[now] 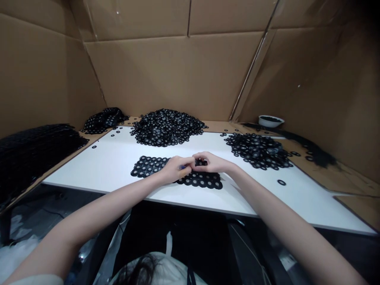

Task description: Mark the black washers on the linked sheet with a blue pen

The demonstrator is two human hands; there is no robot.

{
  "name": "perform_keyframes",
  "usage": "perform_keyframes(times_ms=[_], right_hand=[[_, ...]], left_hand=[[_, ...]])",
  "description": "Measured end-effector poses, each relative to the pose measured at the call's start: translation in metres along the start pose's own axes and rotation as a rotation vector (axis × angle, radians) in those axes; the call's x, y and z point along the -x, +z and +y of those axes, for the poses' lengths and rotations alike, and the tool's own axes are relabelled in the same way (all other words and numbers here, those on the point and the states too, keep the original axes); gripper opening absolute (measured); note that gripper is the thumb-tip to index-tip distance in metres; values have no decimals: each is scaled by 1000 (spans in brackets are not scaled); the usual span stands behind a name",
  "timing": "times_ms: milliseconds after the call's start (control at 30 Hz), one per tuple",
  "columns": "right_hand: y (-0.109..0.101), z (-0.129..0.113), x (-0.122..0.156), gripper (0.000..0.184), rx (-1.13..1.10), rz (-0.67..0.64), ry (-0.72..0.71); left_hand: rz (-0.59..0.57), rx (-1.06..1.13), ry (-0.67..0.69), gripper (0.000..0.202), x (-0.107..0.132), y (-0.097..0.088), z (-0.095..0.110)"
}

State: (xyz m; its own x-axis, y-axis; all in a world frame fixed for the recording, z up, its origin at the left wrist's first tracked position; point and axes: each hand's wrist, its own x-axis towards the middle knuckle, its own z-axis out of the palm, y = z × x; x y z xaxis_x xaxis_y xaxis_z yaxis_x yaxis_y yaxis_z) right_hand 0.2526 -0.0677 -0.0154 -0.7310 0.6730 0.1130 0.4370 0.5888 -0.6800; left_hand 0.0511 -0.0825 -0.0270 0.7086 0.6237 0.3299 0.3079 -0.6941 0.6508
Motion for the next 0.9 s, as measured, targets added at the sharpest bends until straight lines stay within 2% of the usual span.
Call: perform_keyframes(times_ms=[100, 267, 500, 900], right_hand=[[-1, 0, 1, 15, -16, -16, 7], [-1, -2, 1, 29, 39, 6, 78], [-2, -5, 1, 39, 58, 27, 106], [-1, -1, 1, 40, 26, 31, 90]], left_hand=[[3, 44, -6, 18, 0, -1, 2], [39, 77, 4, 19, 0, -1, 5], [78, 94, 35, 18, 1, 0, 1], [111, 98, 50, 17, 1, 0, 3]])
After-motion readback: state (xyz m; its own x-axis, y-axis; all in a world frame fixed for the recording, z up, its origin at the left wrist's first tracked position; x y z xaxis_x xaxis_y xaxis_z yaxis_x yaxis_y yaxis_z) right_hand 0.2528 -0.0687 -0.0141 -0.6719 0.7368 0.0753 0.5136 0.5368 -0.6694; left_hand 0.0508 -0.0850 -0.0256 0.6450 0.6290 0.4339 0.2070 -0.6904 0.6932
